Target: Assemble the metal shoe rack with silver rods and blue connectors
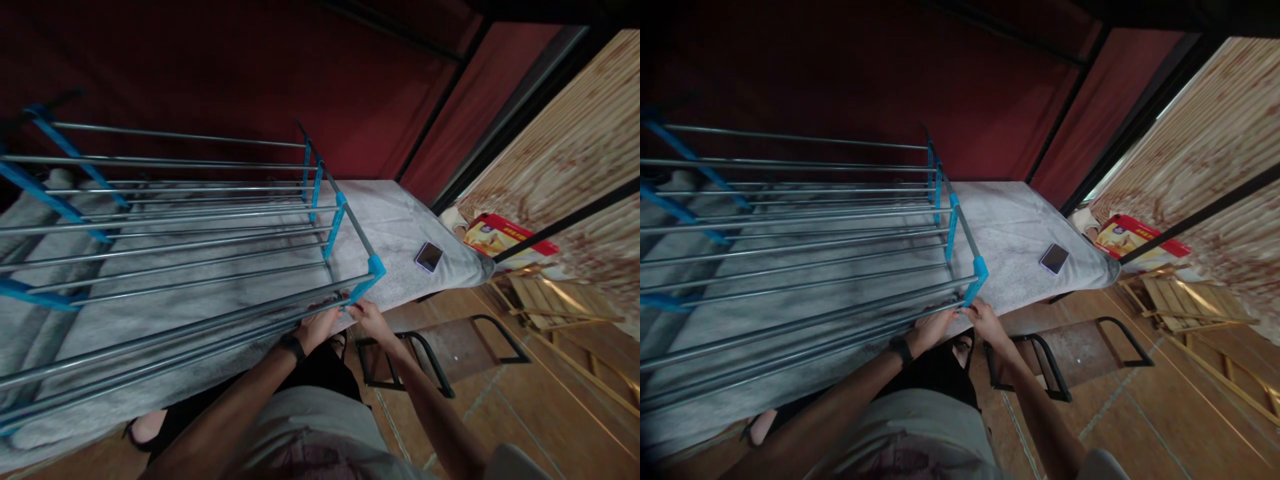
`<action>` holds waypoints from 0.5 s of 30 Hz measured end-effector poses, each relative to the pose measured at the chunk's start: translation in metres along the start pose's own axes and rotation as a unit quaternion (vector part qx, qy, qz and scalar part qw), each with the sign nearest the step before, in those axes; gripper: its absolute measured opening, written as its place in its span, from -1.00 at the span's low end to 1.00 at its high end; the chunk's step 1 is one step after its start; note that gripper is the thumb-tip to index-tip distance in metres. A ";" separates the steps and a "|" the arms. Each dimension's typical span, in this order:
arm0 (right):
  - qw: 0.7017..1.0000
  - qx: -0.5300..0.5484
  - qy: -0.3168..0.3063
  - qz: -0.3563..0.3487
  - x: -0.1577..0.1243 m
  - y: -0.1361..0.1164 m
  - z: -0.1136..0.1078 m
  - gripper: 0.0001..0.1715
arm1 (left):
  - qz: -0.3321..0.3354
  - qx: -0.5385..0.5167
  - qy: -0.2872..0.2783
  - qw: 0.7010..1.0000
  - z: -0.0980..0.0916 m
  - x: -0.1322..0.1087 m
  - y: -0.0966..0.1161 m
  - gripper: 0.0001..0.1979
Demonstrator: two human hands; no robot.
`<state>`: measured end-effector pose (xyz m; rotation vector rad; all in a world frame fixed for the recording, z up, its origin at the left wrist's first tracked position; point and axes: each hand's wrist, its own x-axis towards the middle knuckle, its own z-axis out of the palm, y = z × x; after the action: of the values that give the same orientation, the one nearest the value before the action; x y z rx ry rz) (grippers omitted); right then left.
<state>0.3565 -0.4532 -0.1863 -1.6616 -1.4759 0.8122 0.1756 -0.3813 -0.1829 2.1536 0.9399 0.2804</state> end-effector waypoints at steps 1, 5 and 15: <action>1.000 0.000 0.001 0.004 0.000 0.002 0.000 -0.64 | -0.006 -0.004 -0.004 1.000 0.000 0.000 -0.001 -0.68; 1.000 -0.001 0.000 0.001 0.000 0.005 0.001 -0.62 | -0.010 0.005 -0.014 1.000 0.002 0.000 -0.002 -0.67; 1.000 -0.015 -0.002 0.008 -0.004 -0.003 0.007 -0.58 | 0.033 0.073 0.007 0.997 0.007 0.004 -0.002 -0.69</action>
<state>0.3489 -0.4567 -0.1875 -1.6968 -1.4863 0.8060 0.1802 -0.3818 -0.1895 2.3214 0.9238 0.2653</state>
